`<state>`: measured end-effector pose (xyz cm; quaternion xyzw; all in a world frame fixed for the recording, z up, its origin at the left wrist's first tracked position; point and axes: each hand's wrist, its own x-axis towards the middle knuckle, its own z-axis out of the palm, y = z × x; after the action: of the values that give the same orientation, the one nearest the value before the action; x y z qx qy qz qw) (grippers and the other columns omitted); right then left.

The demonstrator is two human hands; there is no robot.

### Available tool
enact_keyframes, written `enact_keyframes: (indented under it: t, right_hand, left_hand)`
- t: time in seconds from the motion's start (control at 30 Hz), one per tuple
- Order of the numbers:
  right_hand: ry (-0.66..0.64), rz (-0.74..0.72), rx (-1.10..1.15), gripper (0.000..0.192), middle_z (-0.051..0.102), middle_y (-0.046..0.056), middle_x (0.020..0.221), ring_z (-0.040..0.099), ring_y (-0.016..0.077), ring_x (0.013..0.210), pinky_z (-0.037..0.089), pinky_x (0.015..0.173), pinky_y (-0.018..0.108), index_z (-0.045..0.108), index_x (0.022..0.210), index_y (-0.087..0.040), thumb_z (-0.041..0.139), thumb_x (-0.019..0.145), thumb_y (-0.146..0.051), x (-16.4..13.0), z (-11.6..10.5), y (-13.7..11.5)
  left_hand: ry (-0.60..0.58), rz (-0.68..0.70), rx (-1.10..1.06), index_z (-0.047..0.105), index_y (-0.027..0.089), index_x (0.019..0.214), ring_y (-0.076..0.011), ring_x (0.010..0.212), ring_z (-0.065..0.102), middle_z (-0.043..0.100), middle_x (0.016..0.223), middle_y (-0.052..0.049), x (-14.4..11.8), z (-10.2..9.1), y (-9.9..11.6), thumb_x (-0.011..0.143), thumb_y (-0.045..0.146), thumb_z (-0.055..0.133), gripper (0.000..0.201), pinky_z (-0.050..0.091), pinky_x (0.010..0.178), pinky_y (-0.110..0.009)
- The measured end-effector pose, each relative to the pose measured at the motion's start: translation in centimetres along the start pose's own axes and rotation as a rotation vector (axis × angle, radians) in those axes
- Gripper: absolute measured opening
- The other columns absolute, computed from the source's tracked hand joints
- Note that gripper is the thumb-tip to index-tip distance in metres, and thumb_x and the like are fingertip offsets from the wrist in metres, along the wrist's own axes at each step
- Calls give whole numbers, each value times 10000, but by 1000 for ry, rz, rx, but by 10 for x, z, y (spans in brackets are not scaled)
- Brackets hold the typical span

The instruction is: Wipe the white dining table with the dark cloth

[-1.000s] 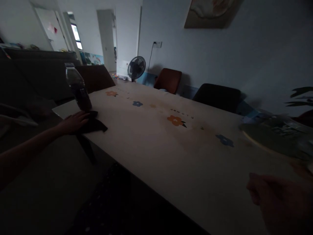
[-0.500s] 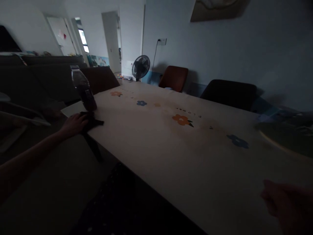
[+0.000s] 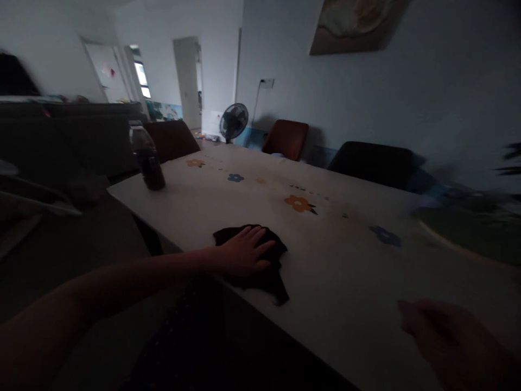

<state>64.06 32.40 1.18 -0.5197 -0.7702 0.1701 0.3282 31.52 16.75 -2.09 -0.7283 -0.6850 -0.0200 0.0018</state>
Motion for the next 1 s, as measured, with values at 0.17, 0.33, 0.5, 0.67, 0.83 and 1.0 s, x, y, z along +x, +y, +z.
enact_keyframes:
  t: [0.17,0.33,0.5,0.67,0.83,1.0]
  right_hand:
    - [-99,104,10,443,665,64,673,641,258,616,496,623,395,584,718,-249,485,663,-677,-31,-20,-26]
    - [-51,123,27,446,713,89,879,686,252,773,525,624,339,622,856,-219,476,774,-632,-54,-33,-24]
    - [56,32,-19,513,664,126,1174,652,290,1040,554,830,429,617,1097,-193,469,830,-605,-68,-40,-1]
    - [1,-91,-141,642,475,197,1431,480,300,1312,442,1056,490,456,1379,-127,412,922,-577,-83,-29,32]
    - [-283,-208,-363,719,233,157,1588,166,317,1477,199,1167,602,321,1526,-160,405,958,-593,-80,-13,20]
    - [-453,-181,-509,615,251,86,1592,151,330,1479,182,1151,614,449,1473,-300,441,954,-630,-52,-3,6]
  left_hand:
    - [-30,239,-61,266,119,1531,-352,1497,97,171,1581,-239,43,1,60,988,542,258,688,132,1202,-522]
    - [-42,396,-218,280,72,1511,-355,1489,140,207,1570,-247,80,-1,127,975,492,381,689,132,1210,-518]
    - [-78,387,-850,413,20,1400,-318,1379,394,462,1426,-232,127,-8,202,877,257,514,582,235,1195,-488]
    - [-193,197,-1328,426,87,1397,-234,1304,508,505,1418,-187,150,-28,207,835,148,377,567,404,1107,-410]
    - [16,-80,-1616,570,120,1115,-239,1031,649,674,1165,-155,132,-48,123,740,284,581,409,472,1008,-420]
    - [266,-254,-1449,590,126,1119,-256,1015,646,663,1169,-128,91,-47,9,696,454,673,542,489,979,-451]
